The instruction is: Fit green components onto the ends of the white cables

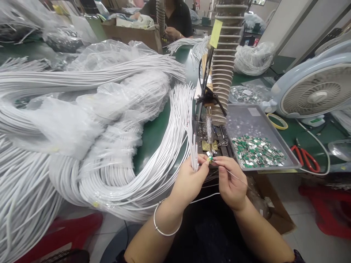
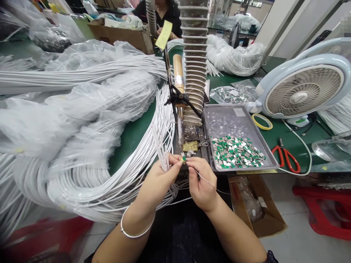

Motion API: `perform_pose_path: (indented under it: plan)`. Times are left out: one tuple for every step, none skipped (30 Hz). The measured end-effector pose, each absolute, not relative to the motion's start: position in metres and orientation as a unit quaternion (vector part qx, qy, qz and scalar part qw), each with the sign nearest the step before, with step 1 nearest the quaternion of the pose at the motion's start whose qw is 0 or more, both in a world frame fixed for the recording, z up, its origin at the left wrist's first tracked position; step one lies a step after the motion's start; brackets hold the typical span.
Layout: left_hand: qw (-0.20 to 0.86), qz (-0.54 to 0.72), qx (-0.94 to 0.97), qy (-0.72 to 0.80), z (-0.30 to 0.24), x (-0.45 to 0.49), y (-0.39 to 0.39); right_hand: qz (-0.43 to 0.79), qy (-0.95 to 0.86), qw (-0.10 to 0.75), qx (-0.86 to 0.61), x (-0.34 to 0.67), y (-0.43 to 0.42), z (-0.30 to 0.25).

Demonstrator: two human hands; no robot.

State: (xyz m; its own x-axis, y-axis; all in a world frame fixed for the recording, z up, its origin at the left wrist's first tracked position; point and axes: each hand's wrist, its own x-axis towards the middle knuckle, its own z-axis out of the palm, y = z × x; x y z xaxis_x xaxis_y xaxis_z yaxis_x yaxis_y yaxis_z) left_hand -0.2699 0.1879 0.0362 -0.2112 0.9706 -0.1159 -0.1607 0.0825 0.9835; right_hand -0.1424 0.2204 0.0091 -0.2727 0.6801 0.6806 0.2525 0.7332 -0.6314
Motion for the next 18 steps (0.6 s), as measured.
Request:
perform_pose_path:
  plan:
    - [0.504,0.558,0.388,0.533,0.035,-0.270,0.186,0.217,-0.768,0.519,-0.307,-0.140,0.219,0.008]
    - [0.502,0.552,0.402,0.531,0.033,-0.270,0.184,0.229,-0.761,0.519,-0.315,-0.138,0.217,0.006]
    - [0.497,0.544,0.419,0.531,0.031,-0.270,0.181,0.246,-0.749,0.521,-0.326,-0.136,0.215,0.005]
    - [0.489,0.536,0.434,0.534,0.029,-0.270,0.179,0.271,-0.731,0.526,-0.339,-0.134,0.213,0.004]
    - [0.483,0.525,0.448,0.539,0.027,-0.270,0.177,0.303,-0.708,0.532,-0.350,-0.132,0.211,0.003]
    - [0.477,0.514,0.458,0.546,0.026,-0.271,0.175,0.345,-0.679,0.540,-0.359,-0.131,0.209,0.003]
    - [0.475,0.499,0.466,0.555,0.025,-0.271,0.173,0.394,-0.646,0.545,-0.361,-0.130,0.208,0.003]
    - [0.473,0.487,0.472,0.562,0.024,-0.271,0.171,0.446,-0.610,0.549,-0.357,-0.129,0.207,0.004]
    - [0.469,0.477,0.478,0.568,0.024,-0.272,0.169,0.500,-0.573,0.549,-0.347,-0.129,0.206,0.005]
    - [0.461,0.471,0.485,0.574,0.024,-0.273,0.168,0.550,-0.537,0.547,-0.331,-0.129,0.205,0.007]
    - [0.446,0.471,0.494,0.579,0.024,-0.273,0.166,0.595,-0.505,0.540,-0.314,-0.129,0.205,0.010]
    - [0.426,0.473,0.505,0.583,0.023,-0.274,0.164,0.633,-0.478,0.531,-0.298,-0.128,0.206,0.012]
    - [0.405,0.476,0.514,0.588,0.023,-0.274,0.163,0.660,-0.458,0.522,-0.286,-0.127,0.206,0.015]
    - [0.386,0.479,0.519,0.593,0.022,-0.275,0.161,0.677,-0.446,0.515,-0.280,-0.126,0.206,0.017]
    - [0.376,0.481,0.518,0.599,0.021,-0.275,0.160,0.681,-0.442,0.511,-0.281,-0.125,0.207,0.018]
    - [0.378,0.482,0.508,0.605,0.020,-0.275,0.159,0.674,-0.446,0.514,-0.288,-0.123,0.207,0.019]
    - [0.393,0.483,0.492,0.608,0.020,-0.275,0.158,0.656,-0.457,0.521,-0.299,-0.122,0.207,0.020]
    - [0.417,0.484,0.472,0.608,0.019,-0.275,0.158,0.627,-0.475,0.532,-0.315,-0.120,0.207,0.020]
